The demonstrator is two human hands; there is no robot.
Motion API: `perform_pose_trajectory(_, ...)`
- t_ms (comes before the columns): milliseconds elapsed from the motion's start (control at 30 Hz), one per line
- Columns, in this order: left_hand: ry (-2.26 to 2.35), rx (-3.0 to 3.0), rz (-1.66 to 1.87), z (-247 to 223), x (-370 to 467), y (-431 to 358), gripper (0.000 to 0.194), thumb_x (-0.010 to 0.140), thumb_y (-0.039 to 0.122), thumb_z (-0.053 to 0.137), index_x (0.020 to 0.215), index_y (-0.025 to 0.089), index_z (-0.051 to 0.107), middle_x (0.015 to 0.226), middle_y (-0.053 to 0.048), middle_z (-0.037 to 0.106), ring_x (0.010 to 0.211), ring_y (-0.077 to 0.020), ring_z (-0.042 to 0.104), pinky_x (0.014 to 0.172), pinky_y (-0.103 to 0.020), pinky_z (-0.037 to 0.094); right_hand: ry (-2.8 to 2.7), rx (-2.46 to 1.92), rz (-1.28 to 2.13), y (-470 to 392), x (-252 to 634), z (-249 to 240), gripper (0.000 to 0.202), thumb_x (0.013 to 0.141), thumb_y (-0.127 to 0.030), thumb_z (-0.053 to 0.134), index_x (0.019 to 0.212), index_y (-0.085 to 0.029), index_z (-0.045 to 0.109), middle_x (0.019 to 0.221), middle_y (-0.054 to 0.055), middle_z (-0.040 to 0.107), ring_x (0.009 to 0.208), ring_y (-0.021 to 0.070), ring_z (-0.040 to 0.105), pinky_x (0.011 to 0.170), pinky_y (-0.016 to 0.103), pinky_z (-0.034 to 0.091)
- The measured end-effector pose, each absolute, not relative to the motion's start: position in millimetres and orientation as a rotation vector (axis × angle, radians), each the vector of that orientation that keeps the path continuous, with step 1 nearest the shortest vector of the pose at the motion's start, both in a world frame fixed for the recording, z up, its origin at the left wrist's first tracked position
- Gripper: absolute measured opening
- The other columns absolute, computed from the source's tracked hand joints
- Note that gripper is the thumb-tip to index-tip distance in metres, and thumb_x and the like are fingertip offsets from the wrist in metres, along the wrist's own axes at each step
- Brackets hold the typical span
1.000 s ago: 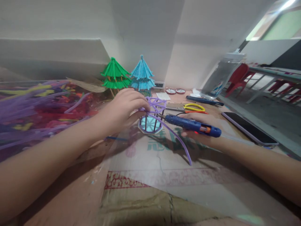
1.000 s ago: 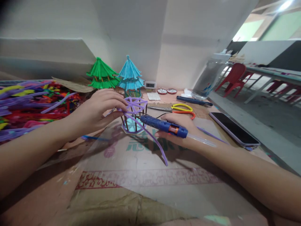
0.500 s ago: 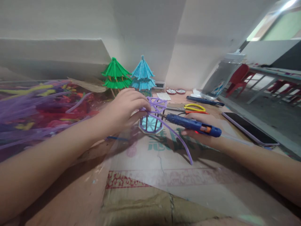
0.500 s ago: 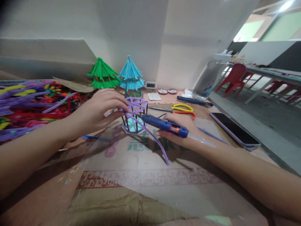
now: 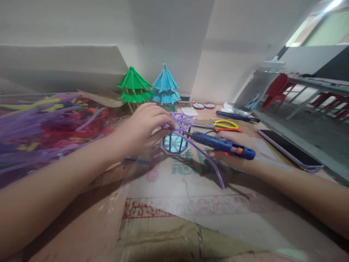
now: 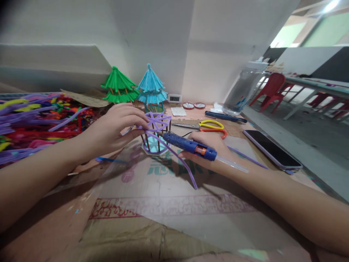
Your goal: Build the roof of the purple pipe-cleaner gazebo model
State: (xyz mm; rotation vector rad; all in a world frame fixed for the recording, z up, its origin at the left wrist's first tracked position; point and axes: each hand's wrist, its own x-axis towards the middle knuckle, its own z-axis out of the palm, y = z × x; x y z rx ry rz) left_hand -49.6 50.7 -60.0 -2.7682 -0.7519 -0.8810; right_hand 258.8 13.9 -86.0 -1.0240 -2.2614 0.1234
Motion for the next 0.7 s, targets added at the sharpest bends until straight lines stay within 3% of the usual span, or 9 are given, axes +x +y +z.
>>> perform_pose_trajectory(400,-0.754,-2.766,-0.864,-58.9,-50.0,50.1,0.014,0.099,0.025,0.058,0.104,0.022,0.071,0.111,-0.006,0.076,0.109,-0.025,0.067,0.101,-0.044,0.042,-2.274,-1.064,0.099,14.8,261.1,-88.2,0.037,0.082,-0.052,0.075,0.068,-0.022,0.059,0.059,-0.001,0.059,0.053,0.0147,0.052,0.052,0.025,0.036)
perform_pose_trajectory(700,-0.743,-2.769,-0.873,-59.7,-50.4,50.2,0.014,0.099,0.023,0.058,0.104,0.022,0.071,0.111,-0.006,0.076,0.109,-0.0248,0.067,0.101,-0.043,0.042,-2.211,-1.171,0.13,16.6,261.5,-88.6,0.036,0.076,-0.054,0.075,0.067,-0.023,0.061,0.056,-0.001,0.06,0.052,0.0168,0.057,0.049,0.025,0.039)
